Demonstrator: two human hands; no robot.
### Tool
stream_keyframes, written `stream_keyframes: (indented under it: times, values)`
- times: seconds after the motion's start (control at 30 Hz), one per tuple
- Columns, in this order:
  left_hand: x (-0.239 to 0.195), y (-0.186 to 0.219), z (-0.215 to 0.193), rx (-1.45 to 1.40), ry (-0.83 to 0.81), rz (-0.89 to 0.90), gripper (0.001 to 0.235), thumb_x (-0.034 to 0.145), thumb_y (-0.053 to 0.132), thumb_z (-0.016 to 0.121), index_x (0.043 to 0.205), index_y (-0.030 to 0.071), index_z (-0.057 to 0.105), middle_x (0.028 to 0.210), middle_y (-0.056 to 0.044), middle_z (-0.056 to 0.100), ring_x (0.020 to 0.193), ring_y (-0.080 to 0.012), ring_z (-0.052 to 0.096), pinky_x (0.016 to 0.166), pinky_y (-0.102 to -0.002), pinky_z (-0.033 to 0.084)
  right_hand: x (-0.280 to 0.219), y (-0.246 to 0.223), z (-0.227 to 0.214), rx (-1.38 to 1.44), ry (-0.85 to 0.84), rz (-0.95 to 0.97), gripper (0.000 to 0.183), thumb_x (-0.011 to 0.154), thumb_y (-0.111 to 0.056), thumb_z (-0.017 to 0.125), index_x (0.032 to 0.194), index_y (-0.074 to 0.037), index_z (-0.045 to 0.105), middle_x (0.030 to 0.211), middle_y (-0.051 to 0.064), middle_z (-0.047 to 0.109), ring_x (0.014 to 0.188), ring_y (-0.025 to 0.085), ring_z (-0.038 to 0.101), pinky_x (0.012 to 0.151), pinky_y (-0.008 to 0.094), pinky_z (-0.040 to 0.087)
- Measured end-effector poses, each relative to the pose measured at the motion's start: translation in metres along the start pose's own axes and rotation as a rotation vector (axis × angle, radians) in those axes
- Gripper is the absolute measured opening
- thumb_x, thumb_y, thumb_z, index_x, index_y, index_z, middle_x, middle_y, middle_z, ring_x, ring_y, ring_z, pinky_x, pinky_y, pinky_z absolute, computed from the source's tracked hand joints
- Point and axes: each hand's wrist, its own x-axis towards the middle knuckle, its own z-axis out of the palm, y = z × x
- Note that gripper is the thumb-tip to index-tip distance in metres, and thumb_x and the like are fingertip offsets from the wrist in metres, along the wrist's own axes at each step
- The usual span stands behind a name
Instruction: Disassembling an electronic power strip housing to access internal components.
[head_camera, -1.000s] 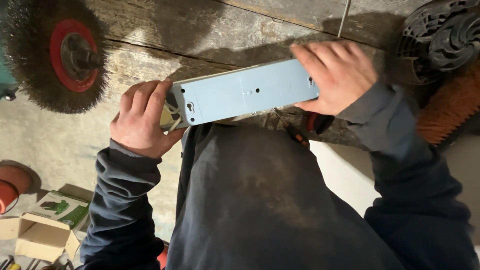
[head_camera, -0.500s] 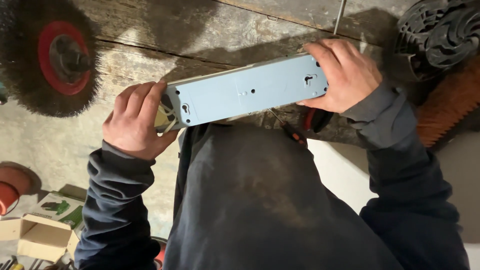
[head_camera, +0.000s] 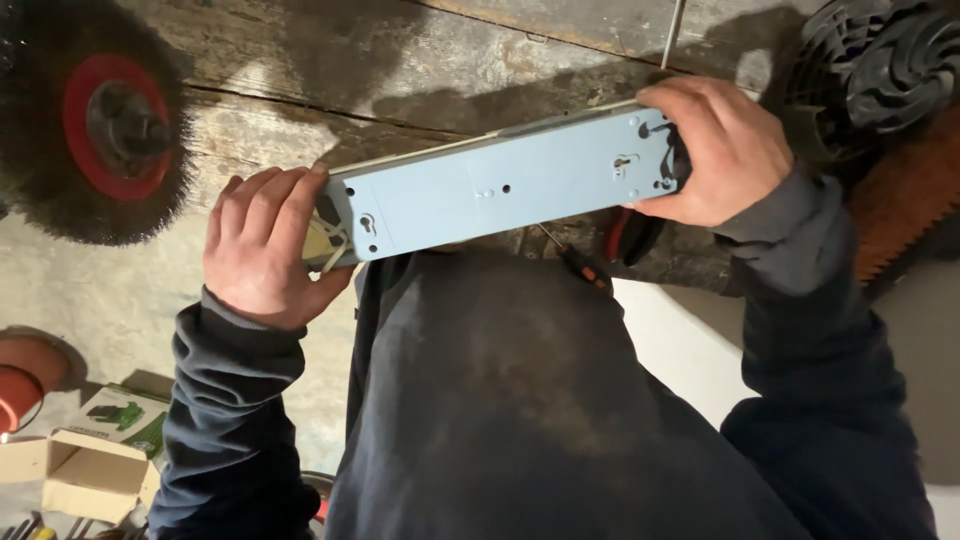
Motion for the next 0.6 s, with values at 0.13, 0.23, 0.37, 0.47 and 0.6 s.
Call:
stream_keyframes:
  times: [0.13,0.23,0.37,0.47,0.6]
  values:
    - [0.002,0.003,-0.001,-0.053,0.012,0.009,0.084,0.07,0.021,0.09,0.145,0.003,0.056,0.137,-0.014,0.059,0.129,-0.0349,0.055,0.115,-0.05,0.045,-0.007,0.0,-0.004,-0.001,0.025,-0.016,0.088,0.07,-0.041,0.094,0.138,-0.001,0.056,0.131,0.019,0.062,0.118,0.038,0.064,0.098,0.048,0.055]
    - [0.001,0.001,-0.006,-0.102,0.014,0.02,0.084,0.067,0.015,0.09,0.144,0.003,0.057,0.139,-0.014,0.059,0.129,-0.0367,0.055,0.114,-0.048,0.047,-0.012,-0.007,-0.007,0.033,0.042,0.009,0.083,0.071,-0.041,0.095,0.133,0.0,0.059,0.127,0.02,0.064,0.114,0.038,0.065,0.096,0.048,0.055]
    - [-0.005,-0.002,-0.014,-0.146,0.04,0.047,0.081,0.064,0.011,0.089,0.139,0.007,0.059,0.136,-0.014,0.057,0.127,-0.0382,0.054,0.11,-0.048,0.047,-0.021,-0.01,-0.007,0.021,0.089,0.035,0.08,0.069,-0.04,0.097,0.129,0.0,0.063,0.126,0.02,0.066,0.114,0.038,0.066,0.097,0.048,0.055]
    - [-0.009,-0.001,-0.023,-0.162,0.06,0.067,0.08,0.064,0.01,0.088,0.139,0.009,0.06,0.137,-0.014,0.057,0.128,-0.0386,0.054,0.11,-0.048,0.048,-0.028,-0.011,-0.007,0.046,0.127,0.021,0.08,0.067,-0.037,0.098,0.129,0.0,0.062,0.125,0.019,0.066,0.114,0.038,0.066,0.096,0.047,0.055]
    - [-0.013,0.007,-0.038,-0.177,0.055,0.066,0.081,0.06,0.009,0.087,0.137,0.01,0.062,0.136,-0.015,0.058,0.127,-0.0393,0.054,0.109,-0.048,0.048,-0.039,-0.012,-0.008,0.119,0.133,0.015,0.088,0.061,-0.033,0.098,0.131,0.001,0.057,0.124,0.02,0.065,0.113,0.038,0.065,0.093,0.045,0.054]
